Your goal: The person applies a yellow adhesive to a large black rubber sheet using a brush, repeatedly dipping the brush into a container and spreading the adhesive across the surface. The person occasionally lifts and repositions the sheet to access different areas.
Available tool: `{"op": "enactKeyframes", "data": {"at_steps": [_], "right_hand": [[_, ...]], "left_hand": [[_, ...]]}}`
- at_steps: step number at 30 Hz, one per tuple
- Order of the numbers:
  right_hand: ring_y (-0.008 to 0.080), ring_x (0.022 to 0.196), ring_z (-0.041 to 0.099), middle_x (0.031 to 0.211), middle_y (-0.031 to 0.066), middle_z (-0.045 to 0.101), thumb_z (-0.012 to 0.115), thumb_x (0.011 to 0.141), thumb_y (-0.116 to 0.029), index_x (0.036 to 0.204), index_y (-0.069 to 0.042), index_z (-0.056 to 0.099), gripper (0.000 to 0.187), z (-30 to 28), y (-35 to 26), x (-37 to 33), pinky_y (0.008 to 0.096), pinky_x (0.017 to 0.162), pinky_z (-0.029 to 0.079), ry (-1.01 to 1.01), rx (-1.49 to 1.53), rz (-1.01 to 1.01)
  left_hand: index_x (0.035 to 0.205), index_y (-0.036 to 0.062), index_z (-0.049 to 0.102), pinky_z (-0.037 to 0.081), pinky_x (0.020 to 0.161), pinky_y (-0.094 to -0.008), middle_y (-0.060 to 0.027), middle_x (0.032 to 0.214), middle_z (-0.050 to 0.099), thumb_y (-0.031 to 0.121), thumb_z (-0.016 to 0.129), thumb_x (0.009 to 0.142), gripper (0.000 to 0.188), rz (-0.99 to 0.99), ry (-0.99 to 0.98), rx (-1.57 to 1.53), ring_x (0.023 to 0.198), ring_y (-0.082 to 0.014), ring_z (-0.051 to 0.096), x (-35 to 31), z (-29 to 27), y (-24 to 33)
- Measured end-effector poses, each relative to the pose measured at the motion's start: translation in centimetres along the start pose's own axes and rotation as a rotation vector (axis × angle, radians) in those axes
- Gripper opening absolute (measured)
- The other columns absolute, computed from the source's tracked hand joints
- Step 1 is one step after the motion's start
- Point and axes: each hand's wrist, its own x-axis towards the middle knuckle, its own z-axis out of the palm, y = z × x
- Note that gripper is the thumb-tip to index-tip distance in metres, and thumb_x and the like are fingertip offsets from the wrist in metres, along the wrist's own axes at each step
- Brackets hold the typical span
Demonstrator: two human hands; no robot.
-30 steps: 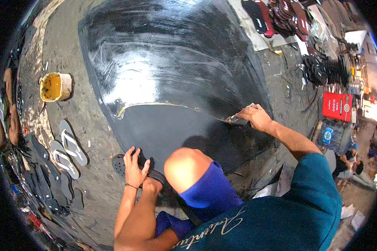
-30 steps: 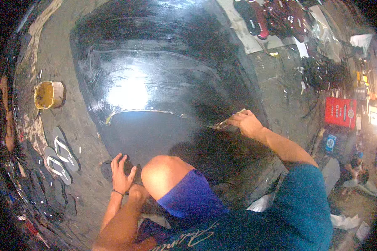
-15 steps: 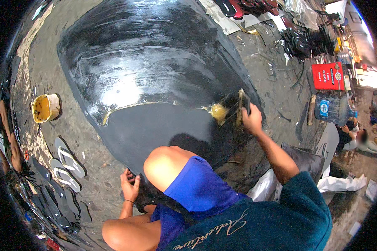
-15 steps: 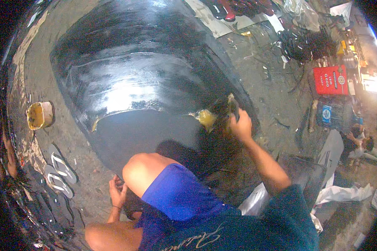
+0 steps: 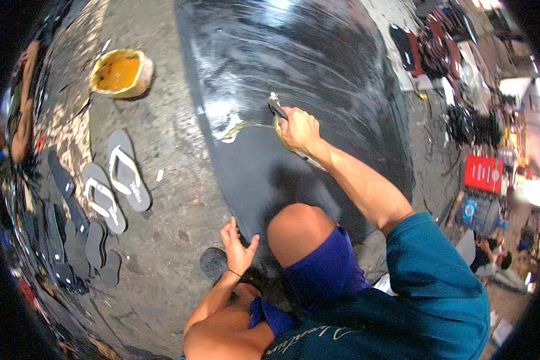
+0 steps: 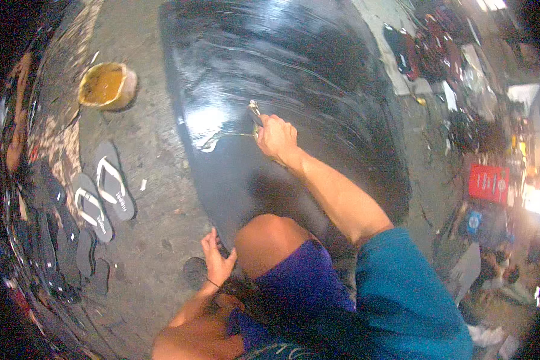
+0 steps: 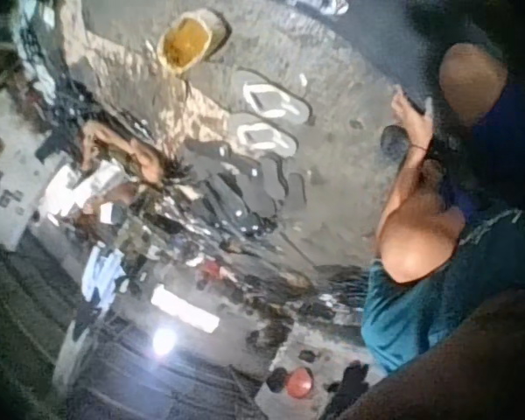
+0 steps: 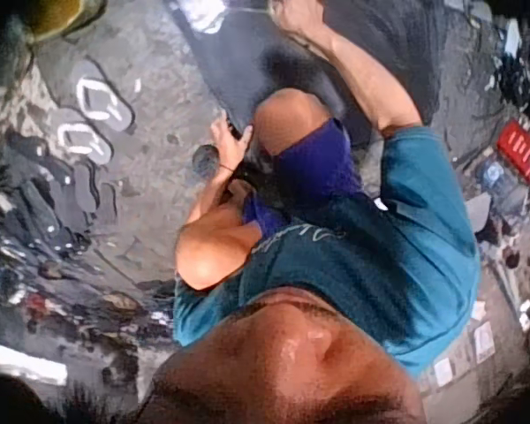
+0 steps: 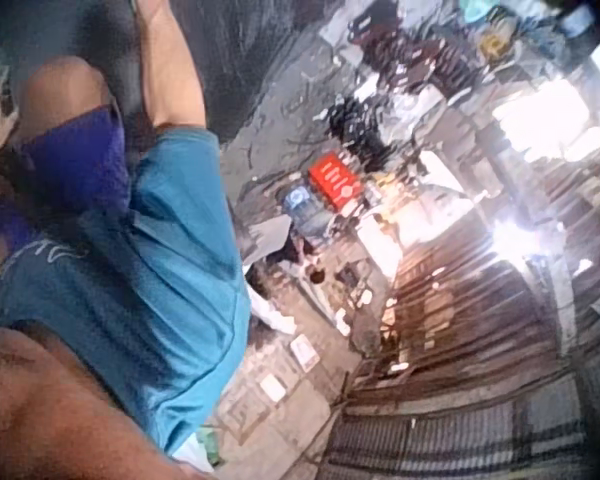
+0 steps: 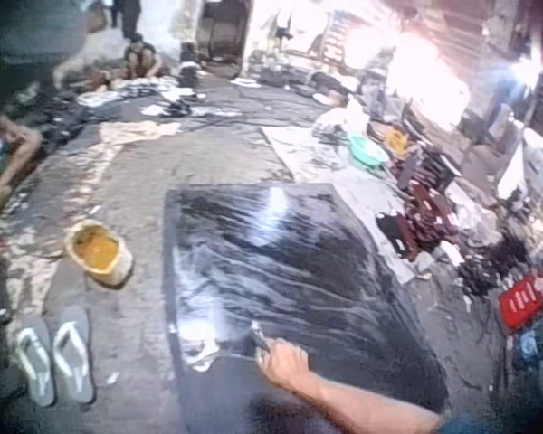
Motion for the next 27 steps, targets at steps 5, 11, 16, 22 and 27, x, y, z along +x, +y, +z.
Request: {"op": "enactKeyframes", "data": {"at_steps": [5, 11, 16, 22, 27], "right_hand": [[0.0350, 0.097, 0.067, 0.104, 0.0106, 0.070, 0.061, 0.077, -0.011, 0.111, -0.013, 0.066, 0.034, 3.4, -6.4, 3.3, 0.0449, 0.081, 0.055, -0.018, -0.280, -0.708], [0.0249, 0.089, 0.069, 0.100, 0.0104, 0.069, 0.063, 0.081, -0.017, 0.106, -0.015, 0.071, 0.026, 9.2, -3.6, -7.9, 0.0423, 0.078, 0.056, -0.397, -0.552, -1.457], [0.0170, 0.111, 0.058, 0.117, -0.0023, 0.064, 0.064, 0.079, -0.013, 0.122, -0.022, 0.063, 0.044, 1.8, -7.3, 0.8, 0.0389, 0.099, 0.039, -0.107, -0.540, -1.174], [0.0174, 0.103, 0.058, 0.112, -0.0060, 0.064, 0.056, 0.088, -0.020, 0.121, -0.027, 0.062, 0.034, -0.7, 4.3, 0.2, 0.0429, 0.093, 0.040, -0.220, -0.667, -1.249], [0.0127, 0.118, 0.052, 0.122, -0.0083, 0.061, 0.059, 0.083, -0.018, 0.124, -0.024, 0.062, 0.041, -5.5, 18.8, -7.4, 0.0426, 0.105, 0.032, -0.299, -0.733, -1.040]], "left_hand": [[0.146, -0.0025, 0.035, 0.034, 0.105, -0.0477, -0.0218, 0.130, 0.041, 0.021, 0.081, 0.076, 0.087, 0.120, 0.027, 0.075, 0.120, -0.0413, 0.041, -0.5, 0.7, 1.2], [0.123, 0.0019, 0.055, 0.040, 0.099, -0.0468, -0.0176, 0.119, 0.049, 0.028, 0.078, 0.080, 0.055, 0.245, -0.180, -0.002, 0.112, -0.0379, 0.048, -4.8, 0.4, -0.2], [0.122, 0.0009, 0.054, 0.042, 0.097, -0.0452, -0.0192, 0.118, 0.051, 0.023, 0.077, 0.081, 0.052, 0.157, -0.084, -0.074, 0.111, -0.0376, 0.050, -4.4, 0.5, 0.1], [0.136, 0.0000, 0.043, 0.049, 0.087, -0.0384, -0.0195, 0.128, 0.047, 0.015, 0.080, 0.078, 0.070, -0.023, 0.000, -0.027, 0.108, -0.0313, 0.053, -2.8, 0.7, 1.7], [0.146, -0.0039, 0.034, 0.050, 0.084, -0.0361, -0.0188, 0.123, 0.047, 0.013, 0.084, 0.074, 0.089, -0.043, 0.054, 0.008, 0.100, -0.0277, 0.053, -2.4, 1.4, 1.3]]}}
